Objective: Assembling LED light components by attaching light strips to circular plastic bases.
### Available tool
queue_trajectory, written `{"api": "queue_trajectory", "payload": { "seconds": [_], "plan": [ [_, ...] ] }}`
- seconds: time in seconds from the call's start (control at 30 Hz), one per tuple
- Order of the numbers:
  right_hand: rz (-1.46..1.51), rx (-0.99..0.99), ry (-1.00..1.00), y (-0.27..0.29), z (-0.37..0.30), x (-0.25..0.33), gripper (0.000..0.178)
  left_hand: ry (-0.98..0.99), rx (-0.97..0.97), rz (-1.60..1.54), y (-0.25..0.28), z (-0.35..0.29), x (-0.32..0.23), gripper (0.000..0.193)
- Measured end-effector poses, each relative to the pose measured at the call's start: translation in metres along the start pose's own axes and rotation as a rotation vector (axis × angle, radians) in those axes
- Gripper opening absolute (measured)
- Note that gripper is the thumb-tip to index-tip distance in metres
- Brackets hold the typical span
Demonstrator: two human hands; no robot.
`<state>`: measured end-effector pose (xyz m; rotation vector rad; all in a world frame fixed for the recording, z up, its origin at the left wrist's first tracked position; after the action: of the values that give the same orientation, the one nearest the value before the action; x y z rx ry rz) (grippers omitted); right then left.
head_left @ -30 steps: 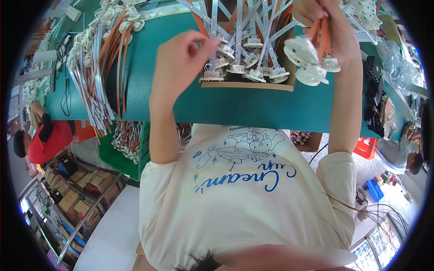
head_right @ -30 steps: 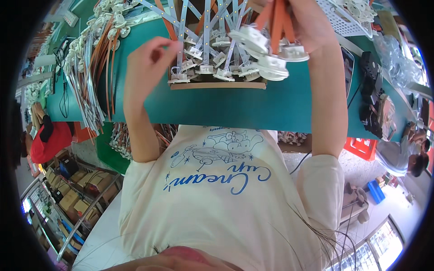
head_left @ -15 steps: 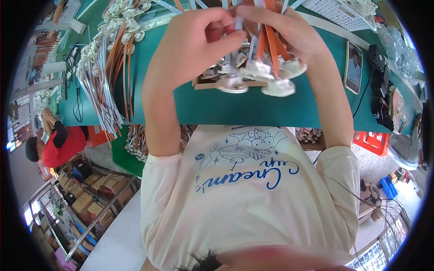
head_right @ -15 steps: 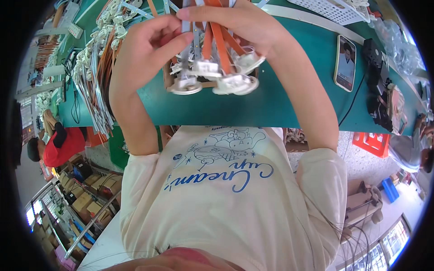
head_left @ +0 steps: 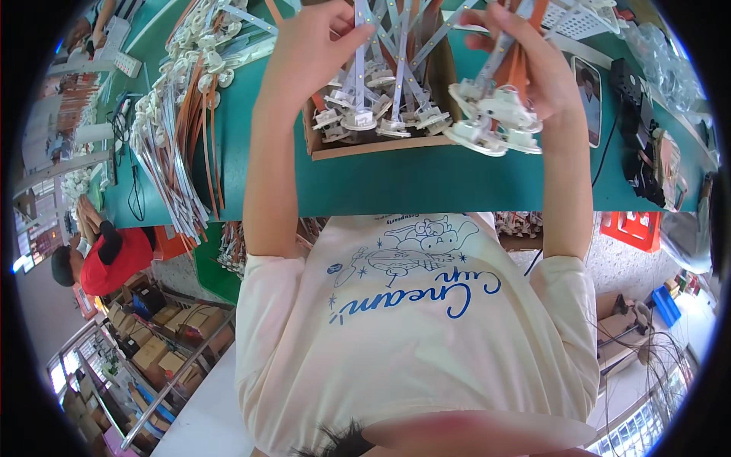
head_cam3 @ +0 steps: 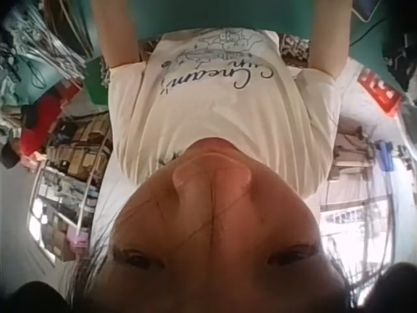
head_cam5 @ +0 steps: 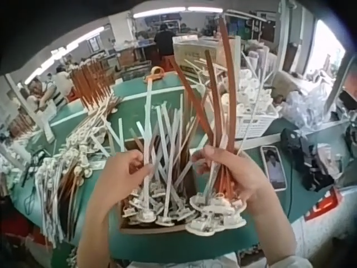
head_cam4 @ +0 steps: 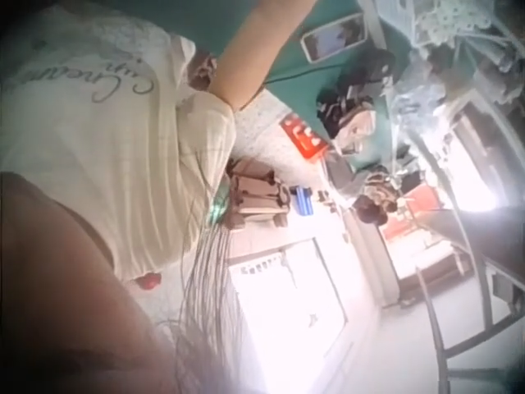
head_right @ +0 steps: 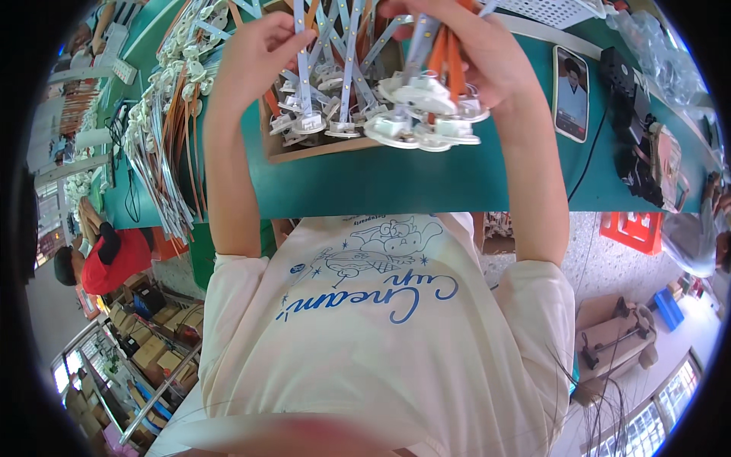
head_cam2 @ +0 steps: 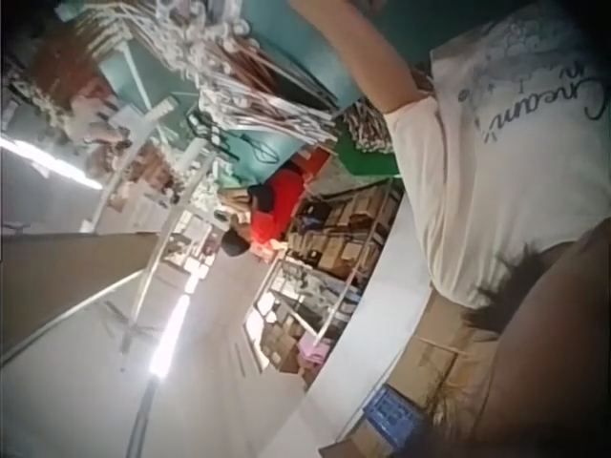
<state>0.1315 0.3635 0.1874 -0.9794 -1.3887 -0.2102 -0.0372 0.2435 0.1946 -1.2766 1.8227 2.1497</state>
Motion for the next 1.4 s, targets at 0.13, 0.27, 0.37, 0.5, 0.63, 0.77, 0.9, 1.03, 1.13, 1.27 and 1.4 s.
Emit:
{"api": "queue_trajectory", "payload": {
  "seconds": [0.13, 0.27, 0.37, 0.5, 0.63, 0.77, 0.9, 1.03, 1.13, 1.27, 1.4],
  "plan": [
    [-0.068, 0.147, -0.028, -0.019, 0.002, 0.000, 0.032, 0.132, 0.268, -0.080, 0.005, -0.010, -0.062, 0.020],
    [-0.038, -0.030, 0.097, -0.022, 0.004, 0.014, 0.025, -0.060, 0.341, -0.173, -0.004, -0.008, -0.089, 0.013],
    [-0.094, -0.067, 0.112, -0.011, 0.005, 0.014, 0.023, -0.275, 0.259, -0.216, -0.009, -0.010, -0.100, 0.012],
    [-0.042, -0.201, 0.073, 0.012, 0.006, 0.005, 0.022, -0.179, 0.419, -0.195, -0.019, -0.008, -0.091, 0.017],
    [0.120, -0.231, 0.289, 0.042, 0.003, 0.016, 0.019, -0.180, 0.084, 0.180, -0.028, -0.009, -0.056, 0.020],
    [0.241, -0.200, 0.242, 0.046, -0.006, 0.025, 0.023, -0.140, 0.055, 0.236, -0.042, 0.003, -0.029, 0.020],
    [0.182, -0.005, 0.002, 0.023, -0.006, 0.009, 0.030, -0.041, 0.119, -0.102, -0.025, -0.004, -0.054, 0.021],
    [0.143, -0.040, -0.002, 0.011, -0.001, -0.006, 0.025, -0.034, 0.302, -0.388, -0.018, -0.007, -0.085, 0.036],
    [0.107, -0.121, 0.026, 0.012, 0.001, -0.005, 0.019, -0.130, 0.380, -0.372, -0.021, -0.016, -0.101, 0.038],
    [0.147, -0.070, 0.007, 0.015, 0.003, -0.006, 0.012, -0.049, 0.430, -0.510, -0.033, -0.016, -0.086, 0.032],
    [0.108, -0.084, 0.058, 0.024, -0.005, 0.006, 0.011, -0.423, 0.224, -0.050, -0.041, -0.020, -0.058, 0.015]
  ]
}}
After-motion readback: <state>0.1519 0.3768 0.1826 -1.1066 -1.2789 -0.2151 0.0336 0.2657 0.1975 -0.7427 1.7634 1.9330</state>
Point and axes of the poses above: each hand's wrist, its own z-axis towards the middle knuckle, its own y-axis out of the back of the hand, x = y × z, the point moved 7 cm from there along z, towards the middle knuckle, and after that the axes turned 7 degrees about y, right-handed, at the moved point
